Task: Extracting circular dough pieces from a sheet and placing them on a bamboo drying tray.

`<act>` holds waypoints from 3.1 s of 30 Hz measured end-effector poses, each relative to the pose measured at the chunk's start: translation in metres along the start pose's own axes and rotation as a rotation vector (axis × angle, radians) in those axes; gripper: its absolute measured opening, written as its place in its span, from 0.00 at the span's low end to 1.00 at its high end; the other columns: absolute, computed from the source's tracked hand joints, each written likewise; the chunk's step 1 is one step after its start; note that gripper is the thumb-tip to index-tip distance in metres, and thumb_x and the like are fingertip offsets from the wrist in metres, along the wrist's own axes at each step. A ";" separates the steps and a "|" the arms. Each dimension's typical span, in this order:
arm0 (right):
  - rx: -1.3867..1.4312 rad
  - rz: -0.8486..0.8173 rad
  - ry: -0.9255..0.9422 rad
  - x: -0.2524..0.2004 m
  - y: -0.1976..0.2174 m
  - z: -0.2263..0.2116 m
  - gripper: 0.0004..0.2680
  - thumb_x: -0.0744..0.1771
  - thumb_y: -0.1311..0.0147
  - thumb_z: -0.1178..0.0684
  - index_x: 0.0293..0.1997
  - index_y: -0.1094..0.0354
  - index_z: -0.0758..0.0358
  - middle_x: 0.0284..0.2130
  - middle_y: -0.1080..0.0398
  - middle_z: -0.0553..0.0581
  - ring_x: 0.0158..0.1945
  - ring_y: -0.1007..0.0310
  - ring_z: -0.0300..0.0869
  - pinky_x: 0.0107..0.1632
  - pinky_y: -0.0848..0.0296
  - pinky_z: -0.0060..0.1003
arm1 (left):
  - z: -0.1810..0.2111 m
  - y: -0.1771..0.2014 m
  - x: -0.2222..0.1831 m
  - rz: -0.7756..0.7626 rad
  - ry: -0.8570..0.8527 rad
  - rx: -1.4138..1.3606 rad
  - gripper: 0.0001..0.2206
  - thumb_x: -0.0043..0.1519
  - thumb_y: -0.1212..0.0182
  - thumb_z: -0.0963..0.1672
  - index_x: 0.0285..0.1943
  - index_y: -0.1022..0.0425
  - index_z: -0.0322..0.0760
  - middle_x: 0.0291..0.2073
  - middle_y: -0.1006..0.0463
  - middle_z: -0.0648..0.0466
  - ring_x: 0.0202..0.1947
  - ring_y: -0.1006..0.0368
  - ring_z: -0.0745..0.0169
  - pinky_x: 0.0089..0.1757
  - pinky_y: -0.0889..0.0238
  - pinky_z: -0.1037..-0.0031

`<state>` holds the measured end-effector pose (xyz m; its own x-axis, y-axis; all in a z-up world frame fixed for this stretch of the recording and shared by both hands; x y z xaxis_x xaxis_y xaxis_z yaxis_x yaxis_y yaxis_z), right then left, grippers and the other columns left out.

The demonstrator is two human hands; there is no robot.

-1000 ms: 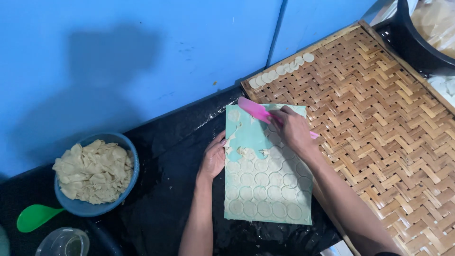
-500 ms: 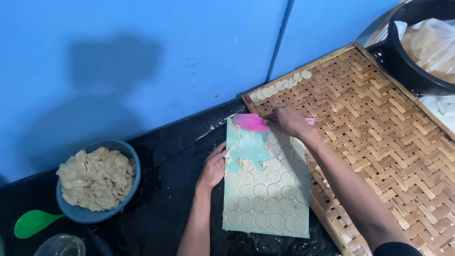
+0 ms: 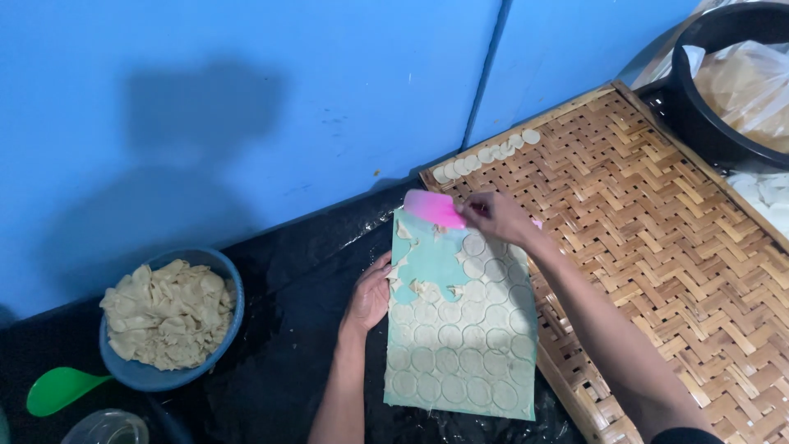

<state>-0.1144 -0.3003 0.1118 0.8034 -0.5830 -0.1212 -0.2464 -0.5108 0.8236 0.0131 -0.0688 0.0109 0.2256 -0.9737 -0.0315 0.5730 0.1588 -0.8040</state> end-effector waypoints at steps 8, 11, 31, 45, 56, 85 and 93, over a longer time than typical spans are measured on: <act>0.017 0.250 0.179 -0.027 -0.044 -0.073 0.11 0.62 0.36 0.48 0.38 0.27 0.64 0.32 0.26 0.62 0.32 0.25 0.53 0.38 0.26 0.48 | -0.006 0.010 0.003 0.001 -0.003 -0.015 0.22 0.66 0.47 0.43 0.70 0.36 0.28 0.60 0.25 0.47 0.61 0.30 0.57 0.61 0.40 0.67; 0.000 0.284 0.338 -0.021 -0.065 -0.092 0.08 0.61 0.36 0.54 0.39 0.27 0.62 0.39 0.27 0.60 0.36 0.24 0.57 0.39 0.26 0.49 | -0.011 0.018 0.002 -0.003 -0.015 -0.019 0.22 0.66 0.47 0.42 0.70 0.36 0.28 0.60 0.25 0.46 0.61 0.30 0.57 0.61 0.39 0.65; 0.495 0.340 0.200 0.006 -0.055 -0.058 0.05 0.68 0.43 0.57 0.44 0.29 0.67 0.32 0.24 0.60 0.36 0.22 0.47 0.42 0.26 0.42 | 0.001 -0.001 -0.001 -0.001 -0.012 0.009 0.24 0.65 0.48 0.43 0.71 0.37 0.27 0.61 0.26 0.46 0.62 0.31 0.56 0.61 0.40 0.66; 0.052 -0.234 0.174 0.071 0.012 0.004 0.08 0.64 0.43 0.59 0.46 0.26 0.63 0.34 0.21 0.57 0.38 0.23 0.43 0.44 0.26 0.38 | -0.008 0.015 0.000 0.038 0.016 -0.017 0.23 0.65 0.49 0.42 0.71 0.38 0.28 0.60 0.26 0.45 0.61 0.30 0.57 0.60 0.40 0.66; -0.002 0.005 0.093 0.093 0.000 0.001 0.08 0.67 0.41 0.54 0.47 0.27 0.65 0.39 0.24 0.62 0.41 0.24 0.53 0.46 0.27 0.47 | -0.005 0.011 0.000 0.030 0.010 -0.021 0.23 0.66 0.49 0.42 0.71 0.38 0.28 0.61 0.26 0.45 0.62 0.31 0.57 0.61 0.41 0.66; -0.136 0.119 0.293 0.093 -0.009 0.020 0.12 0.62 0.40 0.57 0.49 0.24 0.58 0.44 0.26 0.61 0.44 0.24 0.57 0.50 0.27 0.49 | -0.007 0.011 0.000 0.027 0.017 -0.020 0.24 0.66 0.49 0.42 0.71 0.39 0.27 0.61 0.26 0.44 0.62 0.31 0.56 0.61 0.41 0.66; -0.112 0.105 0.256 0.087 -0.004 0.015 0.11 0.63 0.38 0.54 0.50 0.24 0.59 0.42 0.24 0.63 0.45 0.24 0.56 0.49 0.27 0.48 | -0.008 0.013 0.000 0.030 0.026 -0.027 0.23 0.66 0.50 0.42 0.72 0.39 0.28 0.61 0.26 0.44 0.61 0.30 0.56 0.61 0.40 0.65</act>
<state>-0.0517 -0.3583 0.0892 0.8908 -0.4432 0.0998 -0.2854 -0.3750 0.8820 0.0144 -0.0683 -0.0038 0.2220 -0.9725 -0.0708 0.5444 0.1839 -0.8184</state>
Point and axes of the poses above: each hand's wrist, its own x-axis towards the middle knuckle, its own y-axis out of the back of the hand, z = x × y, the point moved 7 cm from there along x, towards the middle knuckle
